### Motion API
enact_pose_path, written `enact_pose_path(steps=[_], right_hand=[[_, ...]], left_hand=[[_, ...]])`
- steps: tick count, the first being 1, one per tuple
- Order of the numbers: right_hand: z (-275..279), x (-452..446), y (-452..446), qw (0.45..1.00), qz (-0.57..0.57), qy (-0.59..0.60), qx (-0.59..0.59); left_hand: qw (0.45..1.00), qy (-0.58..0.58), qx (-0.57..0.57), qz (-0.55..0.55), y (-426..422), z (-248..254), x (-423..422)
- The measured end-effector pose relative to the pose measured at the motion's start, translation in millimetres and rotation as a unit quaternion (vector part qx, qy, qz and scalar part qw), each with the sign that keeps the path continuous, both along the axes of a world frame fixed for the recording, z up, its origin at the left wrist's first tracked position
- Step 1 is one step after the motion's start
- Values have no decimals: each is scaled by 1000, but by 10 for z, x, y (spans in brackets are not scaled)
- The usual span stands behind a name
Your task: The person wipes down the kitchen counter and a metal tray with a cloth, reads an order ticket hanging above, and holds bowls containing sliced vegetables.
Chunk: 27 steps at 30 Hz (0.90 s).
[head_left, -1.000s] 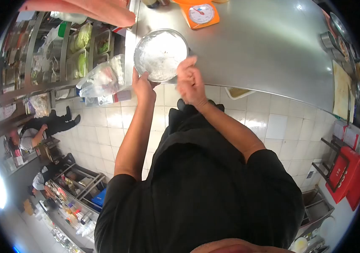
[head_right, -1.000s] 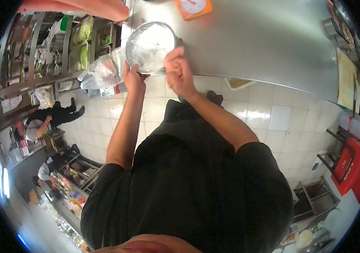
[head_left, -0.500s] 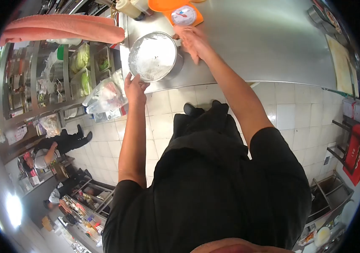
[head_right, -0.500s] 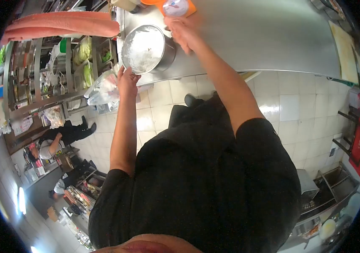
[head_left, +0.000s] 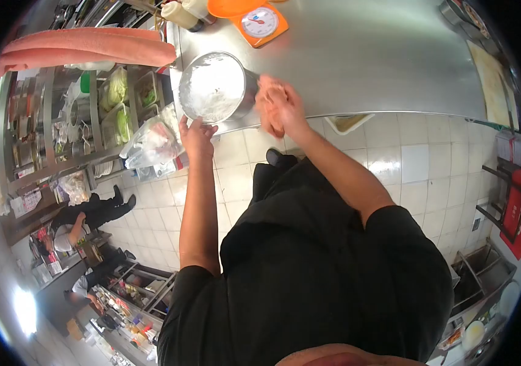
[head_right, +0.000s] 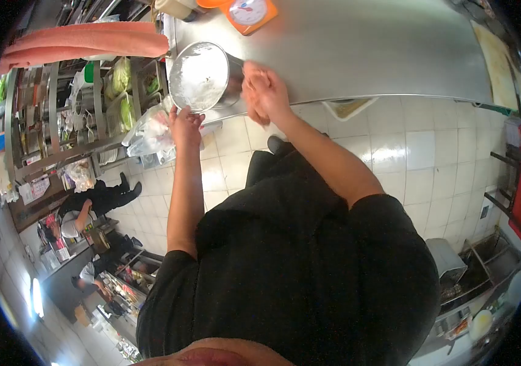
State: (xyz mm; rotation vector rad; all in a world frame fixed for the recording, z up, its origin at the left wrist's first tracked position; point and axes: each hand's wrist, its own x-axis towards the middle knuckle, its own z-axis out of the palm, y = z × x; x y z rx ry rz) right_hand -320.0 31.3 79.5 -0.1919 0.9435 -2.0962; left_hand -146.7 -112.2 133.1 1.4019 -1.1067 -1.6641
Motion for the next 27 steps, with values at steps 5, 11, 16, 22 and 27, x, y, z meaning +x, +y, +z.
enact_pose_path(steps=[5,11,16,22,27], right_hand=[[-170,-53,-538,969,-1,188,161],[74,-358,-596,943,106,244,202],[-121,-503,-793,918,219,264,201],[58,-338,-774,946,181,208,168],[290,-265,-689,926,185,226,240]], left_hand=[[999,-16,-14,-27,-64,26,-23],[998,-20,-24,-47,-61,69,158],[999,-12,-19,-32,-90,95,221],[1000,-20,-15,13,-51,49,316],[999,-17,-26,19,-75,97,304]])
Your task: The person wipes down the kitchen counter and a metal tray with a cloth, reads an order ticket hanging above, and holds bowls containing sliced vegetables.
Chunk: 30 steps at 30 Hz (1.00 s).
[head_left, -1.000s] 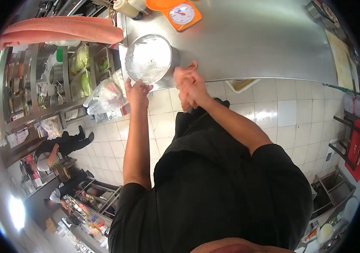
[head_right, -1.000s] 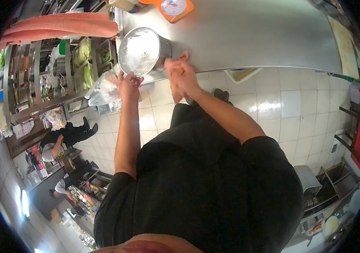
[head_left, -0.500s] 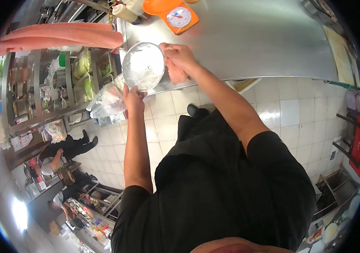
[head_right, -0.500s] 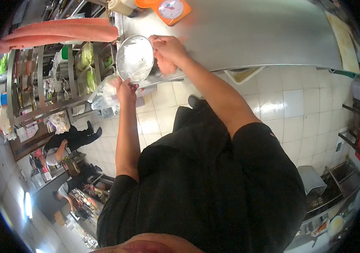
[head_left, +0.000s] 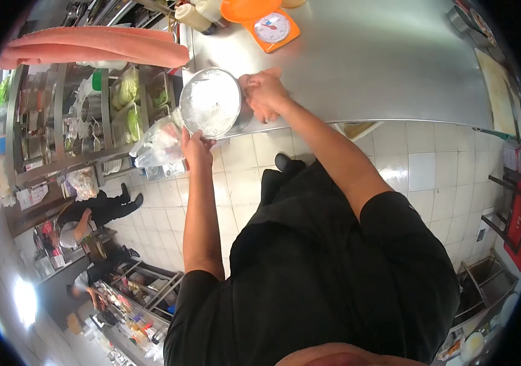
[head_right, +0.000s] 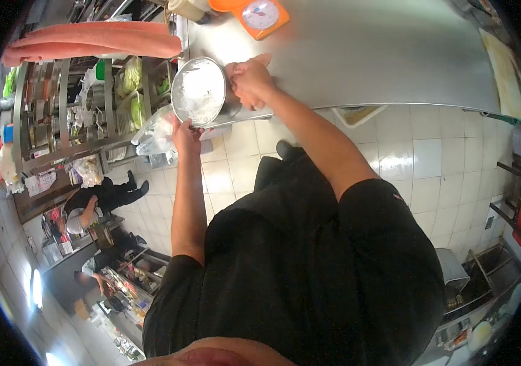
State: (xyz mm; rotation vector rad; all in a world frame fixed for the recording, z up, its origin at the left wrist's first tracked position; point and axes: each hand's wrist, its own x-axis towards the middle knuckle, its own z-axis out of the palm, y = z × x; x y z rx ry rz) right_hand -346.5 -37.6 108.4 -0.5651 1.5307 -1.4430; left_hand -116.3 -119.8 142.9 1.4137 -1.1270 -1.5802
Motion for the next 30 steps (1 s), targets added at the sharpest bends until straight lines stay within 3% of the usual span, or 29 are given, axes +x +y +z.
enact_pose_path(steps=[3,6,9,11,14,16,17,18,19,21,24,28,30], right_hand=[[-440,124,-143,951,-123,276,-70],[-557,-13,-207,956,24,276,-98],[-93,100,-93,992,20,62,-107],[-153,-34,-40,948,52,281,-142],[-281,-358,-110,786,98,582,-186],[-106,-381,-86,833,107,522,-147],[297,-487,-39,925,90,359,-88],[537,-549,-39,980,67,184,-25],[545,-572,-110,972,91,216,-14],[490,-750,-380,950,140,279,10],[-395,-756,-788,858,256,426,-128],[-664,-31,-631,789,75,599,-114],[-532,382,-423,732,55,676,-65]], left_hand=[[1000,10,7,-7,-1,-49,52],[1000,5,-5,-12,-86,-36,2],[1000,6,-3,-14,-69,-96,87],[1000,8,7,8,-76,-57,83],[999,30,7,-36,-108,-25,167],[1000,18,-3,-13,-5,-6,200],[1000,10,-3,-9,18,-3,224],[1000,5,-6,-8,9,5,227],[1000,10,-6,-6,9,-11,256],[1000,21,-7,-2,20,-38,344],[1000,13,-3,25,68,-5,440],[999,17,-8,46,-11,-81,664],[998,29,5,61,-43,-90,722]])
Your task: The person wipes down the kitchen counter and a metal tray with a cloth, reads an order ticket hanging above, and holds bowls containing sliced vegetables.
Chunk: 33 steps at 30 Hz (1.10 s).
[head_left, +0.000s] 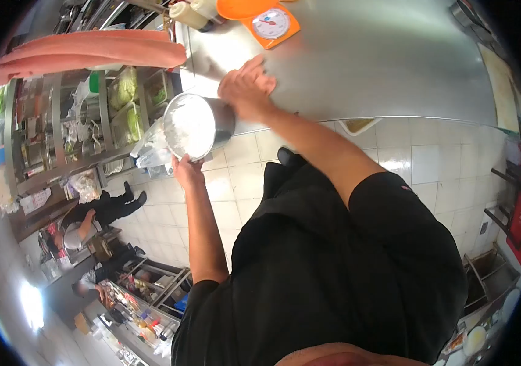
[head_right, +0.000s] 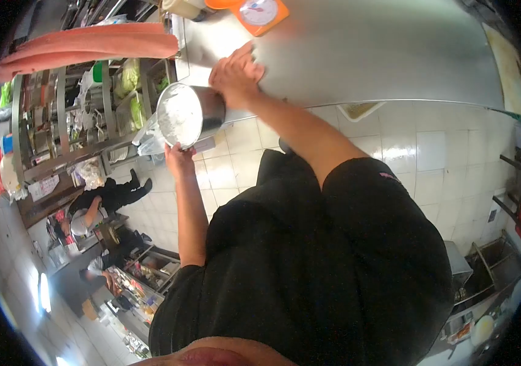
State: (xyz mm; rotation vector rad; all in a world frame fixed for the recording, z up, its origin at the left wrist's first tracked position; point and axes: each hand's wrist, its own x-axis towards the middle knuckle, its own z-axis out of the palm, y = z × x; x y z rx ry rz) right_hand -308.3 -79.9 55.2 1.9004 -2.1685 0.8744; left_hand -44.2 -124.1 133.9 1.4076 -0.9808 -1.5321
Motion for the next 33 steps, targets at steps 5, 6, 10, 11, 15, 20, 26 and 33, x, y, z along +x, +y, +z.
enact_pose_path(steps=[5,6,10,11,15,20,26,33], right_hand=[[-18,597,620,980,9,-179,-87],[-34,569,714,979,2,-189,-80],[141,9,1394,962,-41,-225,-149],[-50,-163,1605,969,-150,-148,-127],[116,-1359,2788,954,-275,-39,-112],[326,-1860,3207,734,-330,-567,-177],[554,-887,1764,609,-158,-747,-216],[465,15,223,554,22,-819,-147]], left_hand=[[1000,-21,-18,3,-146,-127,244],[1000,-20,-15,3,-150,-136,253],[999,-27,-4,18,-39,-77,133],[999,-21,2,24,-17,-75,95],[998,-8,6,64,96,-61,-38],[999,32,11,-5,451,64,-352],[999,-9,19,46,98,169,-261],[997,-47,-1,-58,-346,-14,-323]])
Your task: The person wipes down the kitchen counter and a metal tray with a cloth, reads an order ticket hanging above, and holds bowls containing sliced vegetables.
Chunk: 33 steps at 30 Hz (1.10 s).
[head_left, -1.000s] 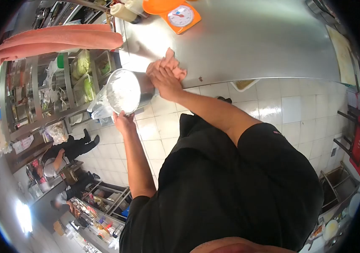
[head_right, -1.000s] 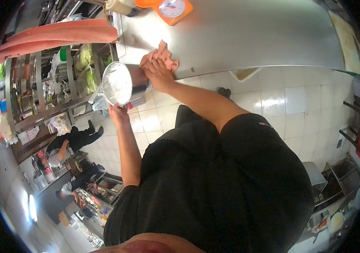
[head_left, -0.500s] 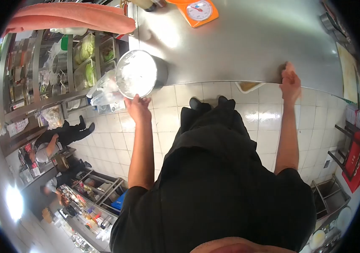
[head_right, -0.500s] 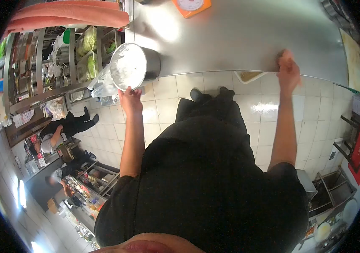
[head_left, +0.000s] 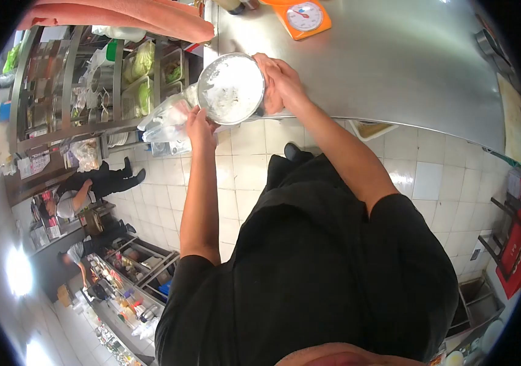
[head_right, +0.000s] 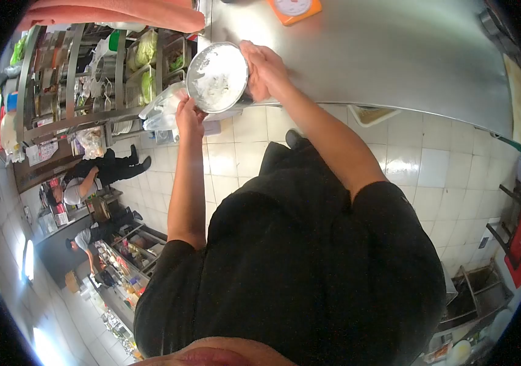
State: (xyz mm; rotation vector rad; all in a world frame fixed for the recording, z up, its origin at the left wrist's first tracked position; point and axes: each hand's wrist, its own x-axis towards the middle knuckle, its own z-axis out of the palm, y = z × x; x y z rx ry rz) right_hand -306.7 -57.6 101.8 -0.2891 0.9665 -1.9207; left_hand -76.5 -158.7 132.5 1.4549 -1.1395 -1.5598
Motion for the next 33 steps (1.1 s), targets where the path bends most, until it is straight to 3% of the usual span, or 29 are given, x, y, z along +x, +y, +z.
enact_pose_path(steps=[3,5,7,8,9,11,12,15,16,19,20,23,24,26,29,33], right_hand=[[-8,-89,-206,996,65,-56,-28],[-165,-34,-207,998,37,-4,55],[-34,257,-44,989,-50,-141,-7],[-268,383,23,998,-58,-20,-14],[-295,412,49,995,-64,46,55],[-337,483,151,964,-74,173,189],[-321,409,129,944,-92,250,194],[-140,267,144,952,1,158,261],[-209,331,121,959,-24,195,204],[-357,505,138,940,-48,241,237],[-385,423,215,918,43,269,287],[-275,212,301,943,88,227,228],[-517,117,200,973,66,168,145],[-14,-304,202,990,76,57,100],[237,-780,-124,974,150,140,91],[373,-892,-835,962,270,36,-27]], left_hand=[[1000,-13,-14,14,71,-81,-48],[999,-5,-24,23,161,-94,-104],[999,12,-27,33,247,8,-207],[999,9,-30,26,230,2,-203],[999,4,-31,19,213,-21,-173],[999,-10,-32,14,237,-50,-98],[999,-15,-36,12,228,-55,-88],[998,-20,-48,18,222,-43,-177],[998,-22,-48,23,231,-37,-193],[998,-22,-47,28,280,-46,-214],[999,-12,-43,27,296,-22,-244],[999,8,-22,35,299,49,-268],[999,5,-3,46,319,69,-244],[999,14,13,43,250,35,-159],[996,-39,-35,77,51,92,-193],[975,-145,-167,-35,-518,-32,-173]])
